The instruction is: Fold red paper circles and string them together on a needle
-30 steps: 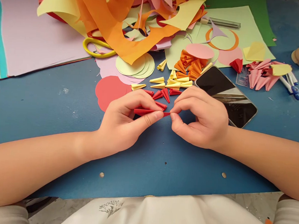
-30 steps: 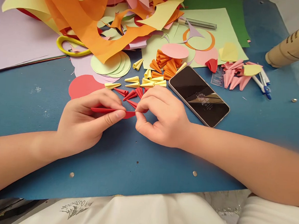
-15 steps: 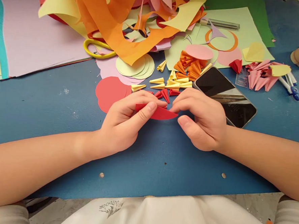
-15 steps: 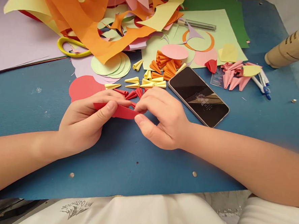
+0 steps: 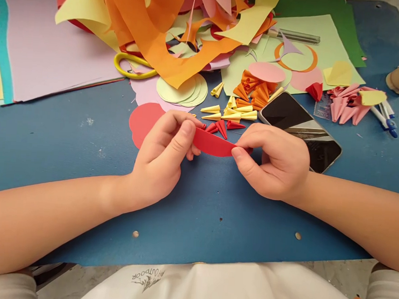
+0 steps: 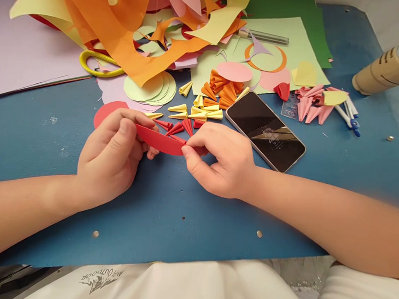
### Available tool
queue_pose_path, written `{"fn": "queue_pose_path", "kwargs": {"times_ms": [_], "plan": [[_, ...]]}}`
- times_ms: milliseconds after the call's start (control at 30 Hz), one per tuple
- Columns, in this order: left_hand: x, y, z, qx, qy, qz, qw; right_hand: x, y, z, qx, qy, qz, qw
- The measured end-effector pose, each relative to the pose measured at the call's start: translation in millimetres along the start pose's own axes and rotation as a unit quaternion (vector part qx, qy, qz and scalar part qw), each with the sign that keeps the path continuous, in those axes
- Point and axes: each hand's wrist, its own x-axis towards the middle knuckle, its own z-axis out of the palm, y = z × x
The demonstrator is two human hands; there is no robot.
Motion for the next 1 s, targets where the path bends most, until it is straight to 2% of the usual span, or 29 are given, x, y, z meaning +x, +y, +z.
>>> {"fn": "queue_pose_path", "kwargs": {"times_ms": [167,300,467,733,1000], "plan": [[2.6,6.6,3.2,0.009,0.015,-0.020,1.000,1.8,0.2,0.4,-0.022,0.015,-0.013,1.000],[4.0,7.2,4.9,0.006,0.035,-0.017,0.999,3.5,-0.5,-4.0,-0.059,0.004,-0.040,0.997],[3.4,8.7,5.7,0.022,0.025,-0.015,0.999,3.1,-1.3,-5.6,-0.089,0.003,-0.063,0.994],[2.7,9.6,3.2,0.064,0.012,0.024,0.998,2.6,1.0,-3.3,-0.095,0.009,-0.067,0.993],[4.8,4.7,2.0,0.017,0.003,0.048,0.999,-0.8,0.5,-2.7,-0.092,0.022,-0.037,0.995]]}}
